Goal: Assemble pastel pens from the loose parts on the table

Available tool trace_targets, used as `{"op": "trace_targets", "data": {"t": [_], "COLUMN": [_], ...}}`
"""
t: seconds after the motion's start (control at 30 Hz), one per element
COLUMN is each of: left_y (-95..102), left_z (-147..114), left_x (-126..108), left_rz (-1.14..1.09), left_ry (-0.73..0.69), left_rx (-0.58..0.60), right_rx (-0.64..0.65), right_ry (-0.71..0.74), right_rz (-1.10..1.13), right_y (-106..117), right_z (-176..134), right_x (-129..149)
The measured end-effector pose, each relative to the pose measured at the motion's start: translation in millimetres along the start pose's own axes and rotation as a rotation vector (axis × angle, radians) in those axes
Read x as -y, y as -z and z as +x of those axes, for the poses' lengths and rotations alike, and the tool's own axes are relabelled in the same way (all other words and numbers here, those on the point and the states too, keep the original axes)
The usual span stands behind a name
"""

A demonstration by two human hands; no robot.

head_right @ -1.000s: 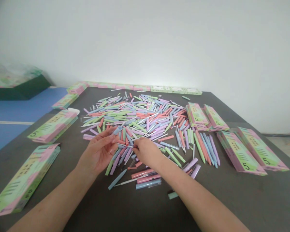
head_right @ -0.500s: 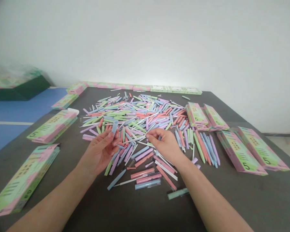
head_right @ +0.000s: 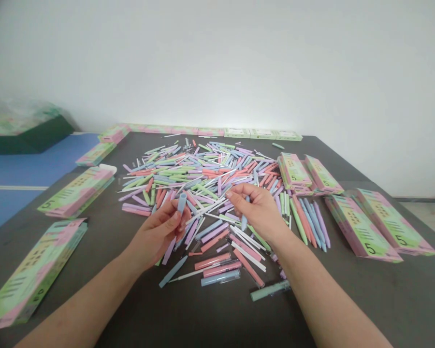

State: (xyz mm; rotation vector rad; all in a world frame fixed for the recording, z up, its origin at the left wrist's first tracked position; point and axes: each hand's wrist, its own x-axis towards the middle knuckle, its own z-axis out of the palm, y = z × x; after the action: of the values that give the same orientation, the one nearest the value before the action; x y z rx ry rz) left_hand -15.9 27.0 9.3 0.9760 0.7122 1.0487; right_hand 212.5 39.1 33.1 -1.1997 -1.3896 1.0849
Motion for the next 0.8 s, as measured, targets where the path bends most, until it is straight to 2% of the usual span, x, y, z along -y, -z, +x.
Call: {"op": "trace_targets", "data": {"t": [0.17, 0.37, 0.63, 0.7, 0.8], "left_y": [1.5, 4.9, 4.9, 4.0, 2.8], "left_z": [-2.6, -2.5, -1.5, -1.5, -1.3], "left_x": [6.8, 12.6, 12.6, 11.2, 8.2], "left_rz": [0.071, 0.131, 0.139, 0.156, 0.147], "left_ry": [0.037, 0.046, 0.043, 0.051, 0.049], "left_rx": [0.045, 0.099, -0.005, -0.045, -0.104], "right_rx": [0.017, 0.072, 0.079, 0.078, 0.063], "right_ry": [0.014, 0.055, 0.101, 0.099, 0.086], "right_rz": [-0.179, -0.154, -0.19, -0.211, -0.256], "right_y": [-7.2, -19.2, -34.3, -32.7, -19.0], "right_z": [0.8, 6.7, 13.1, 17.2, 27.9], "right_x": [13.6, 25.1, 35.0, 32.5, 22.0]}}
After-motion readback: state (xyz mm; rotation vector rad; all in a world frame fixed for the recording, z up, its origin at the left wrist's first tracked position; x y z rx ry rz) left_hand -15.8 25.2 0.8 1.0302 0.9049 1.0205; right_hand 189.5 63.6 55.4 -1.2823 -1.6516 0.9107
